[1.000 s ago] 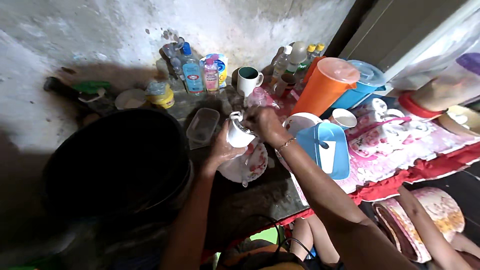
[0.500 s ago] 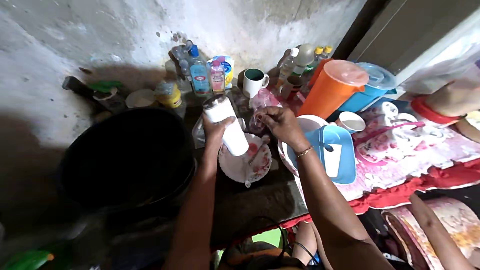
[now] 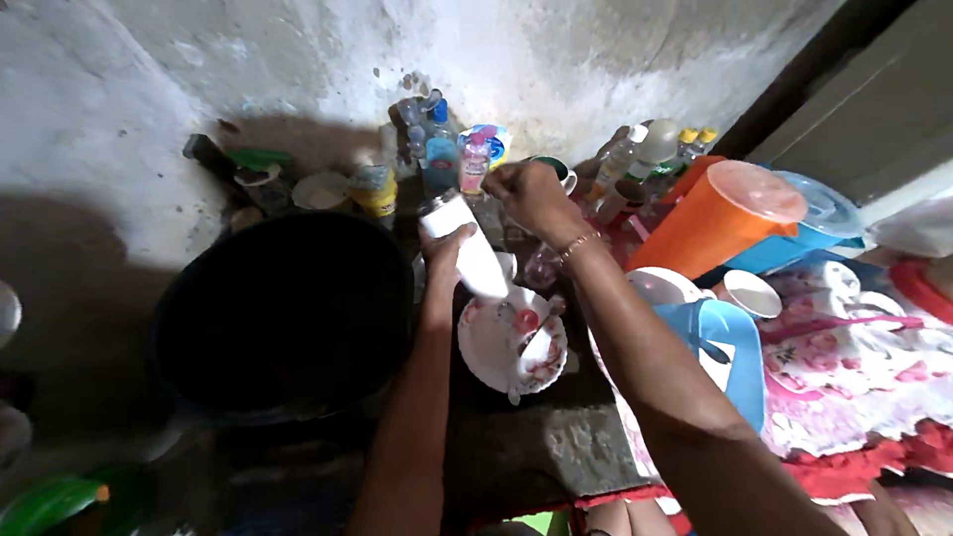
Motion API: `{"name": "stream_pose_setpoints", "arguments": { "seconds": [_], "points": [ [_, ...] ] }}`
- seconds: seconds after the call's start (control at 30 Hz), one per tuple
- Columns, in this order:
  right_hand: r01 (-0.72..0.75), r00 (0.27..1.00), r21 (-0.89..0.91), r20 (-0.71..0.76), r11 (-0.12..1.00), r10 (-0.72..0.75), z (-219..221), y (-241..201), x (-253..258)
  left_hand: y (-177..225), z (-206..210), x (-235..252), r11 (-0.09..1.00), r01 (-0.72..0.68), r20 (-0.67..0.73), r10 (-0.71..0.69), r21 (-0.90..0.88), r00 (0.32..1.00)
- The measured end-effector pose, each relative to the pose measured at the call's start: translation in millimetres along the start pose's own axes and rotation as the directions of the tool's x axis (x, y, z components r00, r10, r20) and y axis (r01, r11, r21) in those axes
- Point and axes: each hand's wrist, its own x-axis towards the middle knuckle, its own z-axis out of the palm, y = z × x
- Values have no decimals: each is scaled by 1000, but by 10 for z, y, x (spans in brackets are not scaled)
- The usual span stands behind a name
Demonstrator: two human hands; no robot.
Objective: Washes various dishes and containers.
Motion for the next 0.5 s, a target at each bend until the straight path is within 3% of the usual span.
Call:
{"name": "stream_pose_setpoints", "arguments": {
  "seconds": [0.07, 0.17, 0.27, 0.4, 0.5],
  "points": [
    [64, 998, -121, -1, 991, -65, 55, -187, 420, 1, 0, 105, 997, 56, -52, -58, -49, 997],
    [120, 992, -334, 2, 935, -127, 186, -430, 984, -30, 10, 214, 998, -15, -50, 19, 68, 999],
    [153, 988, -479, 65, 865, -139, 389, -579, 1399, -86, -22, 331, 999, 23, -49, -21, 35, 999],
    [137, 980, -568, 195, 812, -29, 615, -661, 1703, -214, -9, 559, 968, -118, -60, 135, 221, 989],
    [67, 978, -589, 198, 805, 63, 655, -775, 1783, -233, 9, 653, 963, -122, -92, 148, 240, 985]
  ]
}}
